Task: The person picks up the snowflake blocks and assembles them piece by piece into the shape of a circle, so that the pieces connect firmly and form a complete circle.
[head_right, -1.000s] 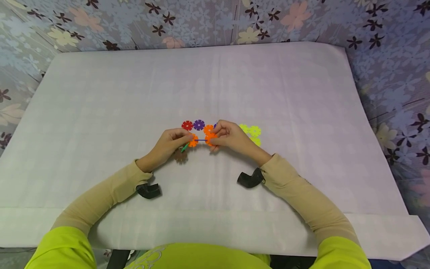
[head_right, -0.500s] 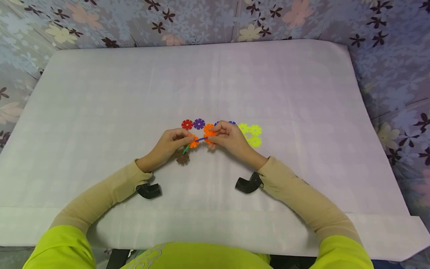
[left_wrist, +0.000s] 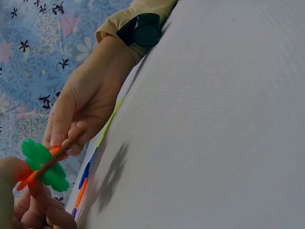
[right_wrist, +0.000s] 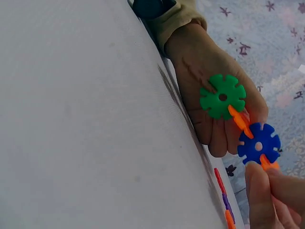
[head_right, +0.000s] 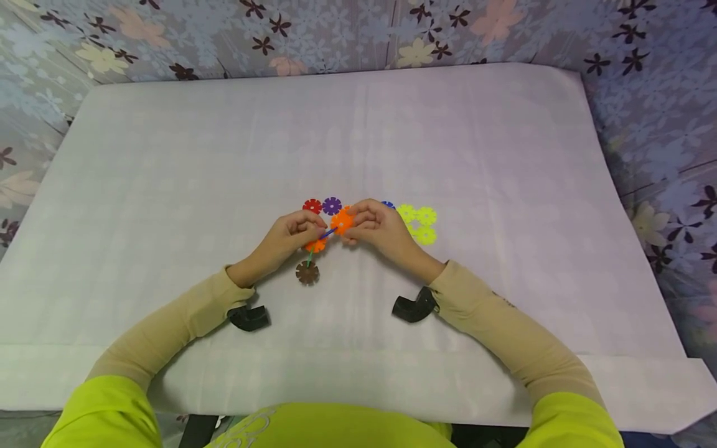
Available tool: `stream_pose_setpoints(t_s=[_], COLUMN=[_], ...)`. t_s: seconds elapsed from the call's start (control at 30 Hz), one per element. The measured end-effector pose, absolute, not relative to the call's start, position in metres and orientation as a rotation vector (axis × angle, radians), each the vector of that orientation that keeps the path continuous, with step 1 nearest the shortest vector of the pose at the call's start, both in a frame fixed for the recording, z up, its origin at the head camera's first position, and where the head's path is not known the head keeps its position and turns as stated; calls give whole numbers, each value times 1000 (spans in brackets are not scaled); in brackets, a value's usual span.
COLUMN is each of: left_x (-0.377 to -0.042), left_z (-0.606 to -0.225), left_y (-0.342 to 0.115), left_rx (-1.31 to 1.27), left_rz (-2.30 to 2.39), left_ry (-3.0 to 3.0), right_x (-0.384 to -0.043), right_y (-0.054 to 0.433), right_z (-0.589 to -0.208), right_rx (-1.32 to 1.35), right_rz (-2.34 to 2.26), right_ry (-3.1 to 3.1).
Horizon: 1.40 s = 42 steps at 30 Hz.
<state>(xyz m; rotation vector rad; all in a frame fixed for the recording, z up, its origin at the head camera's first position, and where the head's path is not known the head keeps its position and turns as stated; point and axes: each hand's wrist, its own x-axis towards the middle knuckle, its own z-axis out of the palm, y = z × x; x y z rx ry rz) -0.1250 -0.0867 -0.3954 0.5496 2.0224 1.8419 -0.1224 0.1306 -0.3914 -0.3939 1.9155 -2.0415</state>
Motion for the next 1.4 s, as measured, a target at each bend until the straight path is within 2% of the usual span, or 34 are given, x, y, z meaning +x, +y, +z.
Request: stream_pose_setpoints(t_s=[0.1,0.33,0.6,0.93,1.03,1.2,1.4], left_x=[-125,-124,-125,-123,-123,-122,-122], left_z=[-395,-395,-398,-394,-392,-392,-392], left_y=[-87,-86,-87,-86,-86,-86,-85], left_rx=[580,575,536,512,508,488,470], left_rz=[1789,1779,1808,1859,1856,1847,1821], left_ry=[2051,2091,2102,2063,2071,2087,2103], right_x=[-121,-129,-137,-142,-141,-139,-137], right_y=[129,134,145,143,143,143,142], right_z=[-393,-388,-389,-399,-398,-394,-394], right_rx=[-441,-772,-729,-1172,-1121,-889,-814], right_rz=[-1999,-1711,-1220,-940,-928,-955,-1281], right_ry=[1992,2441,2869,2963,2994,3053,2947])
